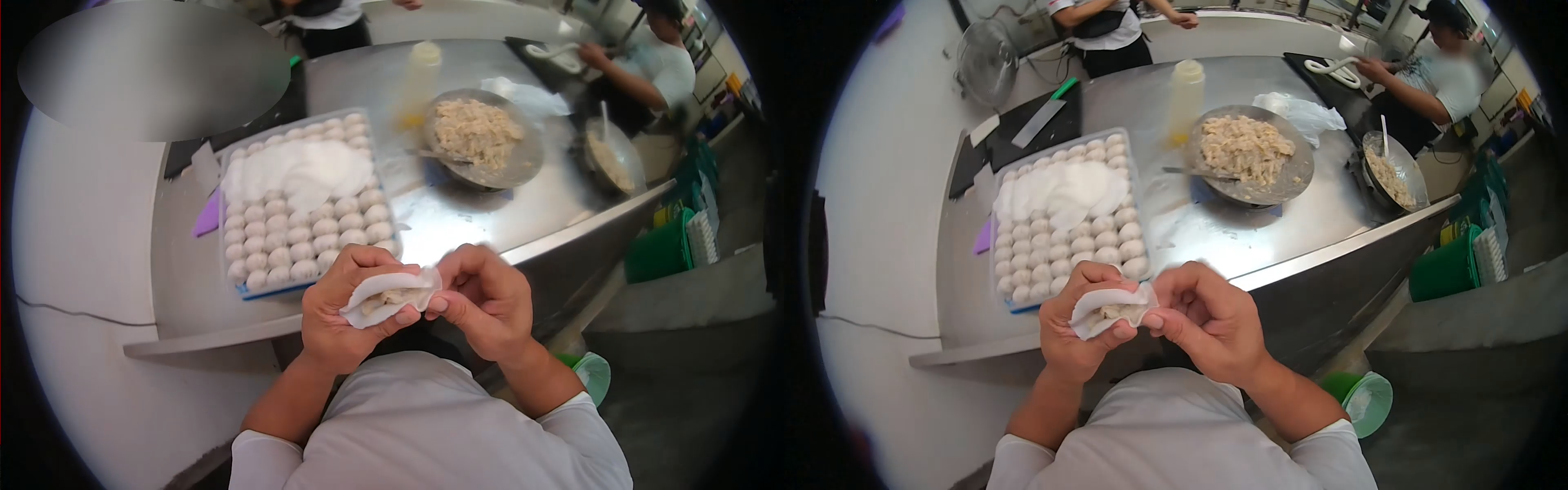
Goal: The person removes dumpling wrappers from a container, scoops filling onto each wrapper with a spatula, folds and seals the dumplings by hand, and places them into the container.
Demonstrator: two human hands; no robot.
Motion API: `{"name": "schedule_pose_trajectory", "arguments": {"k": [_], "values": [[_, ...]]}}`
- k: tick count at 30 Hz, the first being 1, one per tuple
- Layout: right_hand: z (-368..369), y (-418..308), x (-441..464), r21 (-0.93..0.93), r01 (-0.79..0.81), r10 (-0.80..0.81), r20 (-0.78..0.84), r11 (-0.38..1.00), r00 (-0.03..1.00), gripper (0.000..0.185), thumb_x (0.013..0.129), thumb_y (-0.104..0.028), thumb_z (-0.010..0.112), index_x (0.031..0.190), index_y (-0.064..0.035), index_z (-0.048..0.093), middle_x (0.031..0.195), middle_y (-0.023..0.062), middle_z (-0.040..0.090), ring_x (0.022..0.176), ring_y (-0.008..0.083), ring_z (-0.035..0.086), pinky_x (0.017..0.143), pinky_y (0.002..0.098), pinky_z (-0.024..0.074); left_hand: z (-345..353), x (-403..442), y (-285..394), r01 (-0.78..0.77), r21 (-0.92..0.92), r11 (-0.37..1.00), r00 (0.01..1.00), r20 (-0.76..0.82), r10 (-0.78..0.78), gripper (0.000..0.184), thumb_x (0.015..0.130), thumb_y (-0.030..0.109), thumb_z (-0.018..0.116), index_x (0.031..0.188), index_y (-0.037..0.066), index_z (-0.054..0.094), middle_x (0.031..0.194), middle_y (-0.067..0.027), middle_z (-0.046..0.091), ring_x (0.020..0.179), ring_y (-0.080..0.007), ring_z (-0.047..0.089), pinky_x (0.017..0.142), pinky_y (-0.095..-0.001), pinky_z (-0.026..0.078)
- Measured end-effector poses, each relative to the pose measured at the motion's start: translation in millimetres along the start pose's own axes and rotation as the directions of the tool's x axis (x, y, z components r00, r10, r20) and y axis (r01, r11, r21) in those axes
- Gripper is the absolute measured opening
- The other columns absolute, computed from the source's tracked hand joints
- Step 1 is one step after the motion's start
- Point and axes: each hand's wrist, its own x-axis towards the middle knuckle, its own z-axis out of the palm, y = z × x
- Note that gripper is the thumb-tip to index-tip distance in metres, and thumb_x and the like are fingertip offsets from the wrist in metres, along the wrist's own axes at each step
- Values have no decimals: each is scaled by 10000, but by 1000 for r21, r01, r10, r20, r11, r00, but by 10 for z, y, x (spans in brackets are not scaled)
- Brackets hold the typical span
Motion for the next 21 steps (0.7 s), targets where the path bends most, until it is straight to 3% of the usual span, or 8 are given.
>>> {"name": "schedule_pose_trajectory", "arguments": {"k": [4,6,7,9,13,15,18,21], "values": [[354,34,-27,-49,-21,27,108,999,994,161,947,-17,721,1102,7,688,991,39,612,797,57,602,672,198,474,-280,-323,276,11,20,1000,1000,-12,-11,367,775,30,886,1112,25,739,1121,-80,651,995,-139,640,840,-272,525],[501,71,-14,-346,288,-189,291,893,938,176,948,-28,724,1113,20,684,992,41,624,833,65,618,678,208,481,-424,-487,355,49,-51,997,995,-86,-54,364,762,17,890,1092,22,736,1115,-85,657,986,-139,644,836,-272,526],[654,62,-46,-344,289,-184,307,893,934,176,948,-28,724,1113,20,684,992,41,624,833,65,618,678,208,481,-519,-549,361,-28,12,1000,998,-54,28,369,747,6,896,1078,19,732,1108,-82,661,975,-138,648,832,-270,526],[998,13,-126,32,-63,60,72,997,996,155,944,-23,728,1086,27,692,995,42,622,893,66,605,731,215,499,-664,-649,427,-113,103,988,994,-2,114,385,720,-9,908,1059,17,727,1102,-74,666,958,-131,653,819,-268,528],[1128,48,-160,-256,19,40,220,967,975,147,948,-9,717,1086,31,687,1028,48,615,947,66,594,785,222,510,-862,-916,522,-43,18,999,997,-57,44,385,722,-18,903,1063,22,728,1107,-72,665,970,-133,654,824,-268,529],[1206,61,-134,-394,216,-47,396,893,917,131,959,3,698,1089,21,685,1029,49,609,955,57,586,806,233,523,-971,-1019,541,-115,-55,992,986,-127,108,394,725,-40,894,1076,30,728,1100,-76,667,989,-132,651,834,-272,533],[1599,83,-211,-79,-34,47,173,996,984,118,944,7,710,1061,4,694,996,45,640,913,77,592,754,250,516,-1105,-1119,590,-142,-17,990,985,-106,139,411,727,-51,889,1092,25,718,1078,-77,676,994,-129,652,838,-276,539],[1661,84,-212,-294,59,19,255,954,967,134,915,18,730,1042,-5,697,939,54,659,865,114,584,724,260,487,-1200,-1209,631,-126,-63,990,991,-49,123,397,752,-59,869,1107,16,708,1092,-81,673,1000,-130,653,837,-282,542]]}}
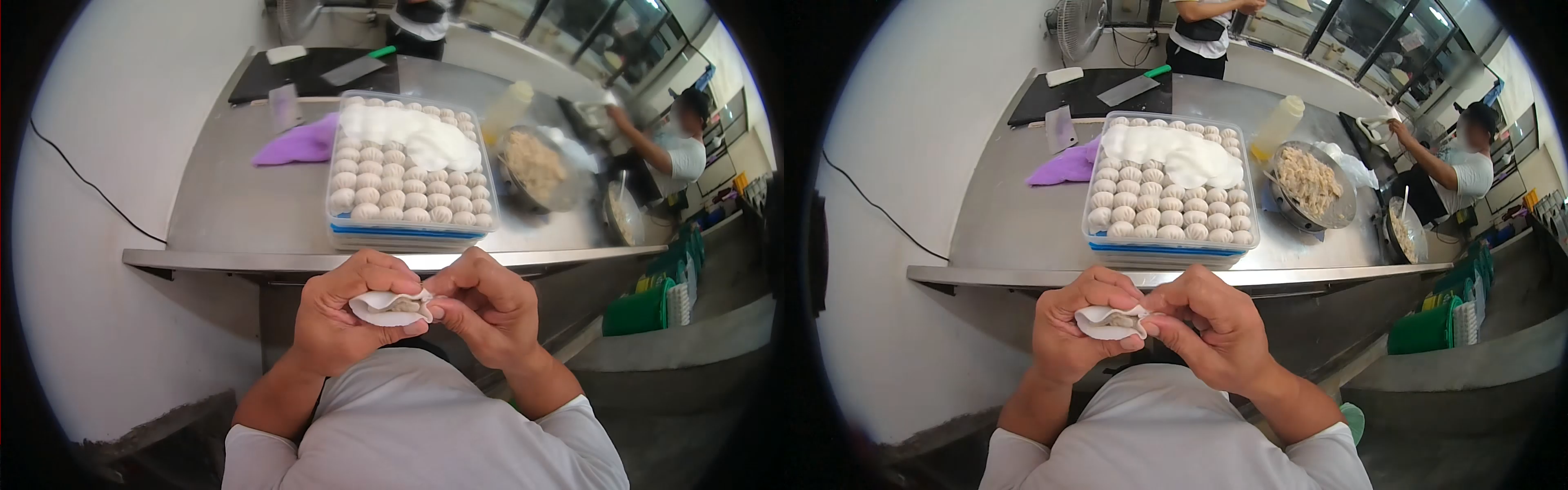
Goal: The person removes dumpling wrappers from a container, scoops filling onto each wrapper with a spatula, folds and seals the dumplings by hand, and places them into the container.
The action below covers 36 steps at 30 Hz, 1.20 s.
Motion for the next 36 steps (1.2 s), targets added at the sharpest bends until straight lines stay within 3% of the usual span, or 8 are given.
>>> {"name": "schedule_pose_trajectory", "arguments": {"k": [6,13,19,21,25,27,34,36], "values": [[93,13,94,-234,270,-246,128,934,961,161,889,43,732,1038,-2,688,929,74,666,801,172,594,674,283,477,-95,-130,8,-62,-105,993,995,-86,53,350,802,-74,826,1117,10,698,1077,-71,661,986,-132,652,830,-277,542],[218,-92,99,-300,247,-207,160,921,965,162,882,62,716,1028,-2,686,930,82,659,802,184,600,685,292,499,-59,-206,171,80,-380,921,970,-183,-160,322,826,-72,806,1119,-8,691,1091,-89,655,981,-131,645,850,-276,540],[315,-101,79,-208,158,-145,79,965,986,189,886,68,705,1059,8,659,955,103,615,825,195,616,710,305,520,-137,-215,144,-32,-139,990,998,-62,23,318,851,-67,788,1140,-20,663,1094,-89,659,960,-131,649,838,-267,544],[270,-124,97,-354,276,-213,207,894,955,196,893,65,698,1074,8,649,966,105,606,836,195,614,720,306,525,-58,-245,175,25,-346,938,979,-183,-93,321,863,-49,785,1159,-28,662,1105,-98,656,987,-140,637,848,-280,530],[234,-111,129,-405,336,-230,289,850,929,193,900,57,694,1080,15,637,970,108,611,844,191,613,723,309,528,-93,-239,34,-121,-176,977,982,-164,92,322,865,-43,785,1163,-29,663,1124,-103,649,989,-144,629,851,-283,519],[297,-55,99,-119,181,-175,60,976,983,167,903,51,690,1059,18,641,959,112,612,834,205,610,710,314,519,-65,-232,46,-70,-131,989,988,-146,51,339,849,85,834,1128,-24,674,1147,-136,636,1014,-158,631,889,-289,510],[38,-11,276,-301,382,-307,267,874,913,176,906,50,690,1072,22,642,956,112,615,816,202,599,701,310,512,104,-151,-5,-93,-148,985,942,-334,39,357,895,172,814,1146,-28,657,1124,-137,628,1006,-160,617,863,-298,504],[-49,15,330,-268,438,-350,320,858,881,186,910,40,695,1087,20,640,956,112,616,818,196,598,708,307,512,29,-99,-120,-211,95,973,955,-191,226,361,911,173,799,1163,-28,637,1111,-127,619,992,-159,603,848,-296,502]]}}
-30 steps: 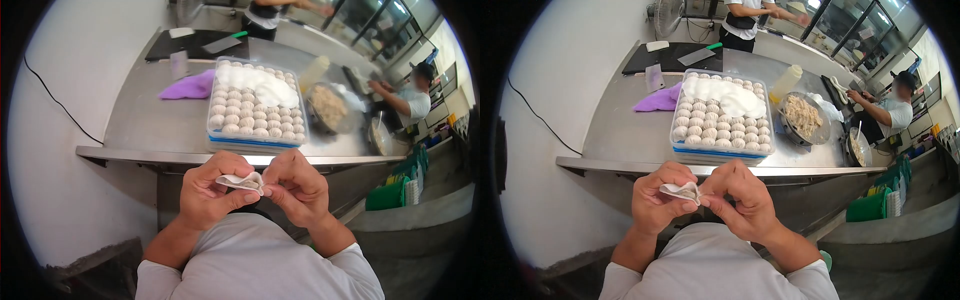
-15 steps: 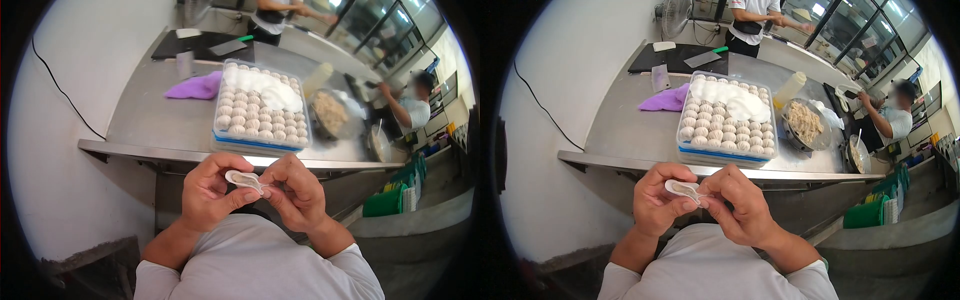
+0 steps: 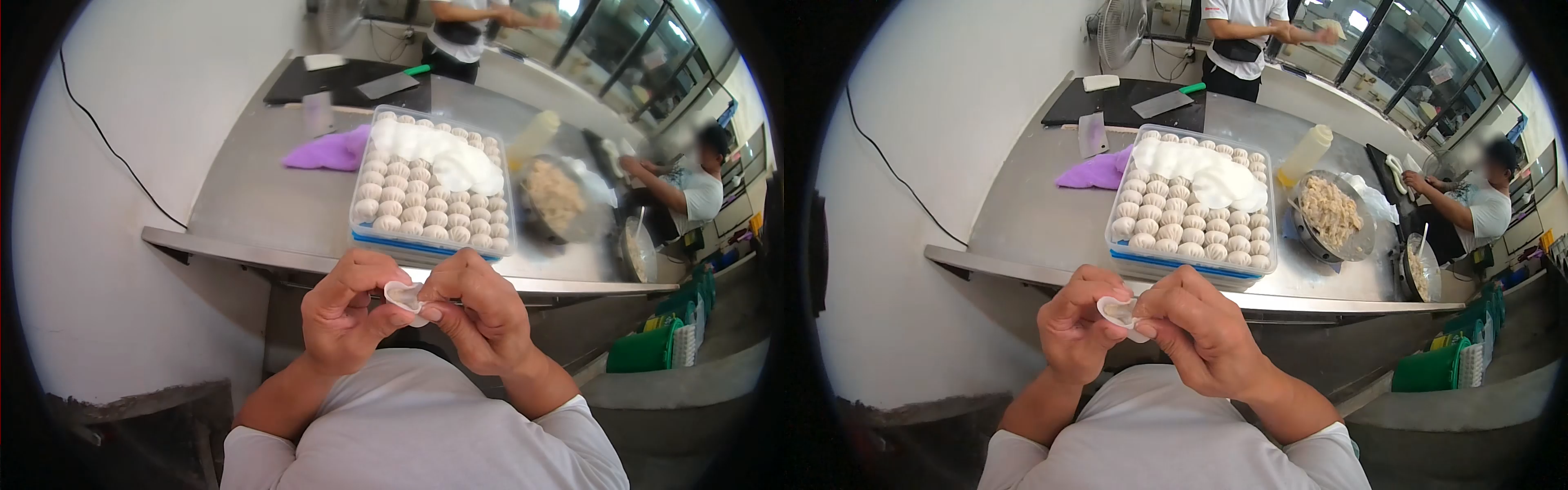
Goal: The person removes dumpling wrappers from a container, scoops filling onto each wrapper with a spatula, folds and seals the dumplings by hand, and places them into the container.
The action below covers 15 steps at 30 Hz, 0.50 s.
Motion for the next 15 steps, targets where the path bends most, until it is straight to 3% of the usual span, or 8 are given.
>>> {"name": "schedule_pose_trajectory", "arguments": {"k": [1,3,4,6,7,9,13,15], "values": [[-8,15,-10,3,6,-6,-5,1000,1000,186,910,40,695,1087,20,640,956,112,616,818,196,598,708,307,512,9,44,-12,-2,6,1000,1000,5,2,361,911,173,799,1163,-28,637,1111,-127,619,992,-159,603,848,-296,502],[13,39,-50,397,-178,257,-156,901,954,183,917,40,682,1093,20,634,962,117,613,824,215,601,709,312,506,43,122,-44,3,27,1000,997,83,-5,320,939,178,768,1156,-16,634,1106,-126,613,978,-159,584,829,-286,496],[-50,96,-55,402,-173,256,-162,899,953,183,917,40,682,1093,20,634,962,117,613,824,215,601,709,312,506,86,161,-61,4,33,999,996,89,-7,320,939,178,768,1156,-16,634,1106,-126,613,978,-159,584,829,-286,496],[-203,234,-50,135,-70,81,-78,988,994,194,919,44,677,1103,11,623,979,114,612,823,212,599,722,304,504,204,253,-103,-22,40,999,999,36,20,246,955,78,729,1162,-16,635,1074,-99,600,902,-140,568,765,-257,475],[-254,264,-46,138,-67,79,-84,988,993,194,919,44,677,1103,11,623,979,114,612,823,212,599,722,304,504,263,270,-153,-21,44,999,999,42,19,246,955,78,729,1162,-16,635,1074,-99,600,902,-140,568,765,-257,475],[-355,316,-28,24,-95,95,-28,995,995,208,917,33,690,1109,9,614,964,106,607,816,200,598,723,303,504,362,279,-264,-35,98,995,994,-105,45,281,981,227,717,1140,5,650,1075,-122,597,950,-160,549,812,-282,466],[-521,442,20,26,-1,2,-41,1000,999,190,921,17,693,1092,7,611,931,108,591,806,202,588,723,310,500,358,474,-340,-54,190,980,998,30,49,280,977,218,722,1133,0,644,1076,-116,580,938,-162,545,808,-281,465],[-532,521,8,331,-182,231,-116,926,966,166,928,8,683,1073,9,602,931,121,576,800,231,584,708,326,493,373,580,-354,-77,241,967,992,111,51,205,981,104,699,1139,-13,643,1059,-106,586,894,-158,554,782,-280,473]]}}
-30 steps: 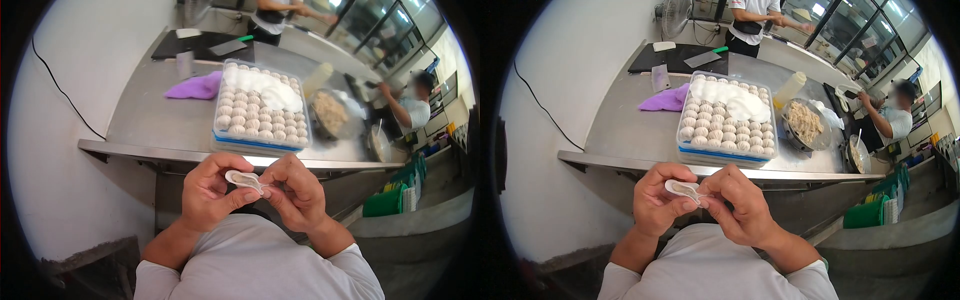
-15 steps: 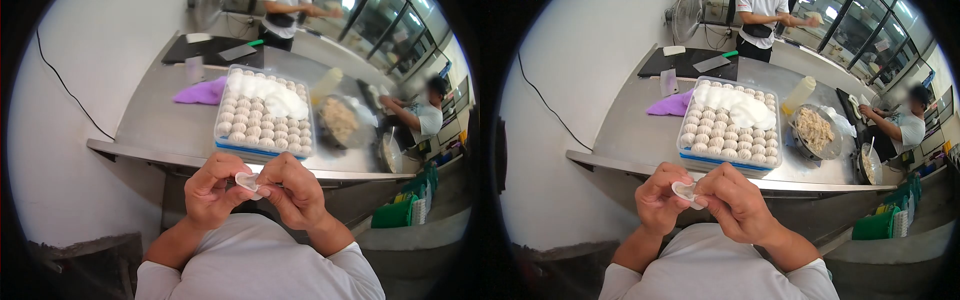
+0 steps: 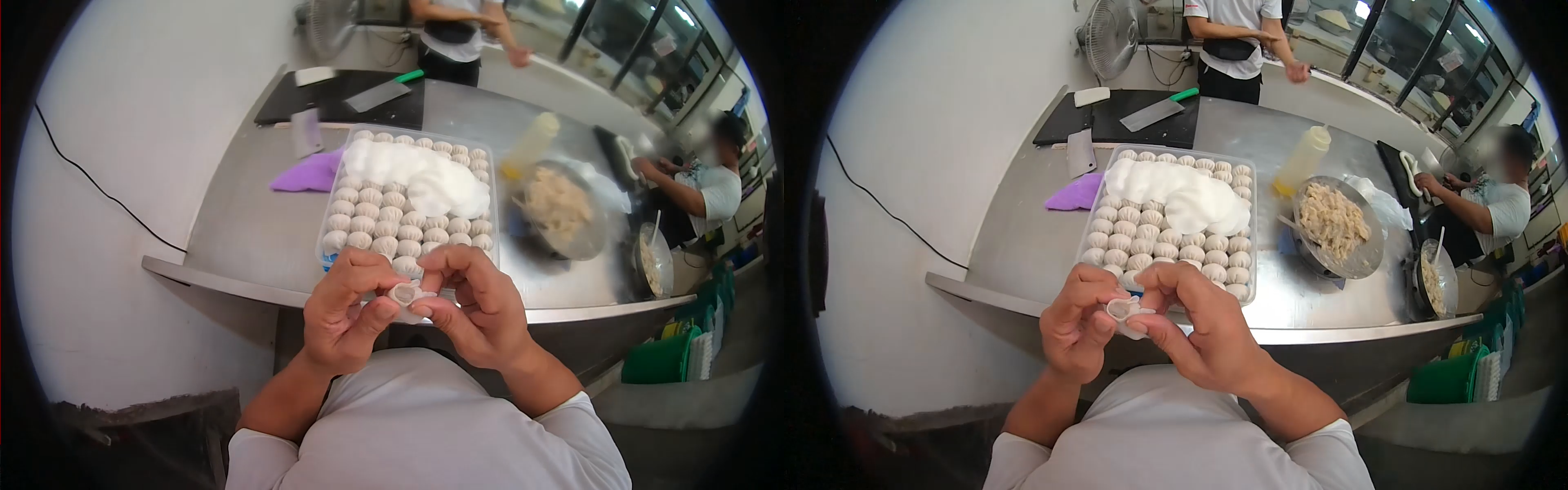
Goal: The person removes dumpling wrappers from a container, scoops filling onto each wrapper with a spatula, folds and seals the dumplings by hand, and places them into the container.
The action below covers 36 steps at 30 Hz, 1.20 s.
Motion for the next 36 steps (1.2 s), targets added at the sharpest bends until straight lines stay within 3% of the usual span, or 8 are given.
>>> {"name": "schedule_pose_trajectory", "arguments": {"k": [7,10,12,16,20,22,32,36], "values": [[-382,188,212,-273,76,-33,160,959,987,208,933,-17,696,1117,5,604,925,116,584,806,220,588,705,324,496,222,151,-186,64,86,994,986,-160,-50,203,977,102,699,1133,-19,652,1041,-97,597,911,-173,561,812,-290,480],[-409,283,266,-267,81,-37,166,960,985,207,938,-26,694,1122,6,607,906,113,570,794,221,581,703,328,492,169,197,-207,172,171,970,985,-65,-163,197,962,71,707,1130,-19,656,1039,-91,604,911,-176,563,818,-288,478],[-362,349,301,-25,-81,82,48,996,995,174,942,-25,685,1094,4,607,914,117,551,770,245,569,689,340,483,151,220,-291,164,99,982,984,-93,-155,196,946,40,716,1125,-17,661,1030,-86,615,909,-161,559,813,-280,476],[-354,439,377,-303,13,15,90,953,996,245,936,-35,698,1162,9,614,925,122,581,804,237,594,721,329,499,-3,330,-433,286,-92,954,955,-54,-292,199,934,29,726,1118,-20,669,1021,-85,626,899,-146,559,806,-275,475],[-167,405,495,-322,15,-3,38,947,999,240,936,-36,696,1157,8,613,919,125,585,814,238,590,725,334,496,-259,436,-560,213,-100,972,977,11,-213,174,920,21,741,1084,-17,696,1018,-81,643,891,-138,580,794,-274,476],[-57,401,563,-227,-98,86,-62,969,994,193,939,-31,688,1113,3,612,914,124,577,815,250,580,710,347,487,-393,492,-585,213,-137,967,977,32,-211,166,914,18,747,1072,-11,705,1015,-79,648,887,-139,588,787,-273,475],[143,490,596,-410,-86,44,-109,908,993,170,941,-15,669,1100,5,614,925,133,583,802,268,590,695,354,491,-668,717,-636,346,-36,938,921,203,-332,112,875,5,756,985,11,737,952,-61,670,882,-147,621,812,-287,485],[84,422,578,-421,-125,71,-142,899,987,104,917,29,670,1007,10,623,883,95,566,763,202,559,693,305,470,-618,788,-630,352,21,936,905,250,-346,109,867,11,754,976,6,739,941,-66,674,908,-157,637,828,-295,502]]}}
